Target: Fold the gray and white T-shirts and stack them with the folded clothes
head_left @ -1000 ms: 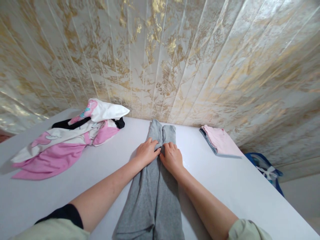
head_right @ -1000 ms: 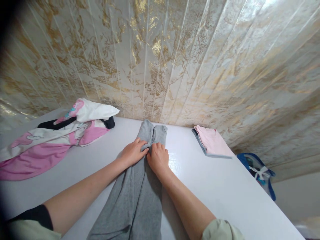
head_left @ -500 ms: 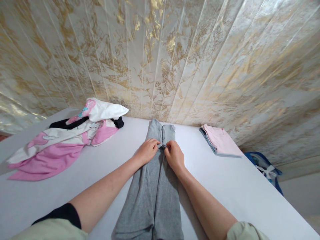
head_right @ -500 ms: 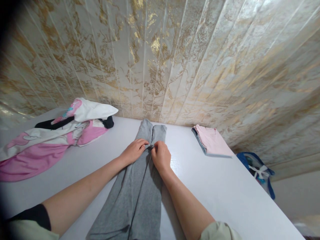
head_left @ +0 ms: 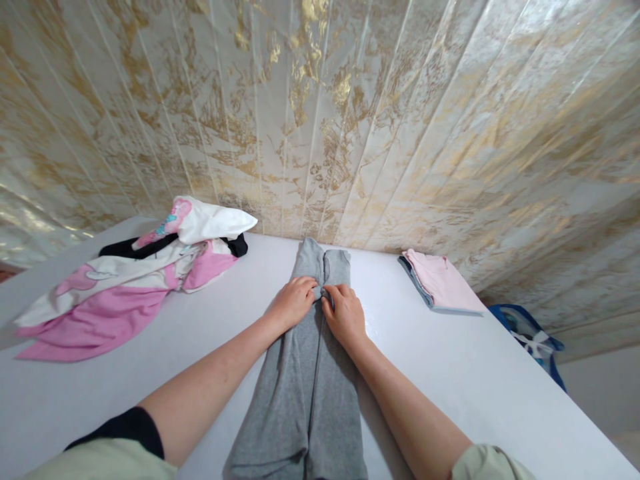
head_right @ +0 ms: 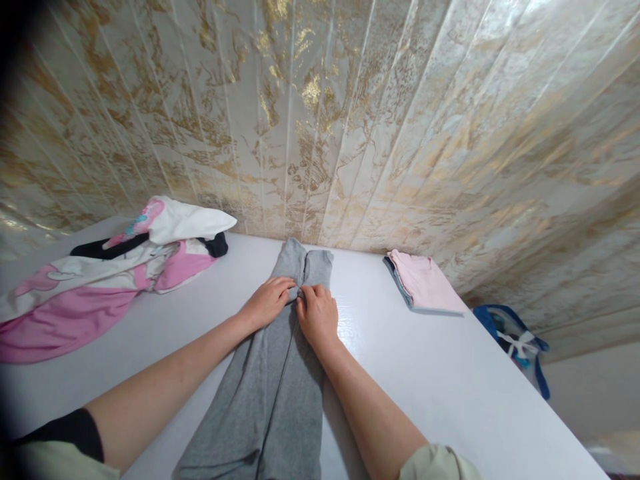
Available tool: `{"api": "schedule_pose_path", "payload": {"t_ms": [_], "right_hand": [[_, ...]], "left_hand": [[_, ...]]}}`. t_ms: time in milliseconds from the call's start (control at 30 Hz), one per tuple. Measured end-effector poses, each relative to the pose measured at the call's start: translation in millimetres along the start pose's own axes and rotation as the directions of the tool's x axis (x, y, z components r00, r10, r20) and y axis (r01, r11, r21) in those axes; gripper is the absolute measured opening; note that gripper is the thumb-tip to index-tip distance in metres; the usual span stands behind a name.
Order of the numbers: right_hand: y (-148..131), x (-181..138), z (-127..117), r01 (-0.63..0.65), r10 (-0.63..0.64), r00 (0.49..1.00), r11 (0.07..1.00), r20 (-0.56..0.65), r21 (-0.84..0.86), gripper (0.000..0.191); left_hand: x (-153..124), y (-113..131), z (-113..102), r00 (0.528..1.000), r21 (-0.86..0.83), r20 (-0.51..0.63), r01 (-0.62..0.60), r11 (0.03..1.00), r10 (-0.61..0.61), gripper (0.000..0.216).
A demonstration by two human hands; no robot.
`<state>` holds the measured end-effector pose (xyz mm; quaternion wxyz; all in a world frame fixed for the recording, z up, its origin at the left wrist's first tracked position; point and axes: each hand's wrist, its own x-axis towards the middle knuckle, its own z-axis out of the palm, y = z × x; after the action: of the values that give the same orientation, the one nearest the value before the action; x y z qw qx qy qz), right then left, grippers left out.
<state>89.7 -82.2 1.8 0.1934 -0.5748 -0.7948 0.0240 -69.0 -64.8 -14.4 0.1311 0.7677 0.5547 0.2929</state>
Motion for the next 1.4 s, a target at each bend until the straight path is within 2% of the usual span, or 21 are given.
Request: {"api": "schedule_pose_path", "payload": {"t_ms": [167, 367, 467, 567, 667, 767, 833, 933, 1067, 1400], "right_hand": [[0, 0, 1, -0.002, 0.003, 1.0, 1.0, 0.01, -0.028, 0.031], [-3, -1, 2, -0.01, 0.013, 0.999, 0.995, 0.031, -0.104, 0.033], [-4, -2, 3, -0.005, 0.01, 0.999, 0.992, 0.033, -0.126, 0.034], [-3, -2, 4, 0.001, 0.002, 1.0, 0.992, 0.022, -0.125, 0.034], [-2, -2, 6, 0.0, 0.001, 1.0, 0.993, 0.012, -0.115, 0.034], [-1, -2, 6, 0.004, -0.003, 1.0, 0.995, 0.007, -0.097, 0.034], [-1, -3, 5, 0.009, -0.009, 1.0, 0.996, 0.005, -0.091, 0.034], [-1, -4, 3, 0.015, -0.015, 1.0, 0.995, 0.003, -0.094, 0.032], [-1, -5, 3, 0.012, -0.012, 1.0, 0.995, -0.004, -0.103, 0.032], [-1, -7, 1, 0.016, -0.015, 1.0, 0.994, 0.003, -0.106, 0.032]], "left_hand": [[5, -5, 0, 0.999, -0.045, 0.007, 0.034, 0.998, -0.033, 0.039], [11, -6, -10, 0.998, -0.125, 0.04, 0.062, 0.99, -0.058, 0.041], [10, 1, -20, 0.997, -0.135, 0.029, 0.072, 0.988, -0.069, 0.037], [4, 18, -36, 0.997, -0.107, -0.005, 0.081, 0.991, -0.082, 0.028], [-16, 44, -55, 0.997, -0.011, 0.02, 0.078, 0.997, -0.077, 0.018], [-51, 69, -66, 0.978, 0.188, 0.197, 0.031, 0.982, -0.068, 0.013], [-77, 79, -66, 0.954, 0.287, 0.286, 0.008, 0.958, -0.093, 0.008], [-104, 84, -59, 0.942, 0.409, 0.293, 0.028, 0.912, -0.161, 0.012], [-111, 86, -50, 0.942, 0.503, 0.24, 0.088, 0.86, -0.237, 0.024], [-108, 88, -50, 0.914, 0.553, 0.242, 0.146, 0.82, -0.325, 0.02]]}}
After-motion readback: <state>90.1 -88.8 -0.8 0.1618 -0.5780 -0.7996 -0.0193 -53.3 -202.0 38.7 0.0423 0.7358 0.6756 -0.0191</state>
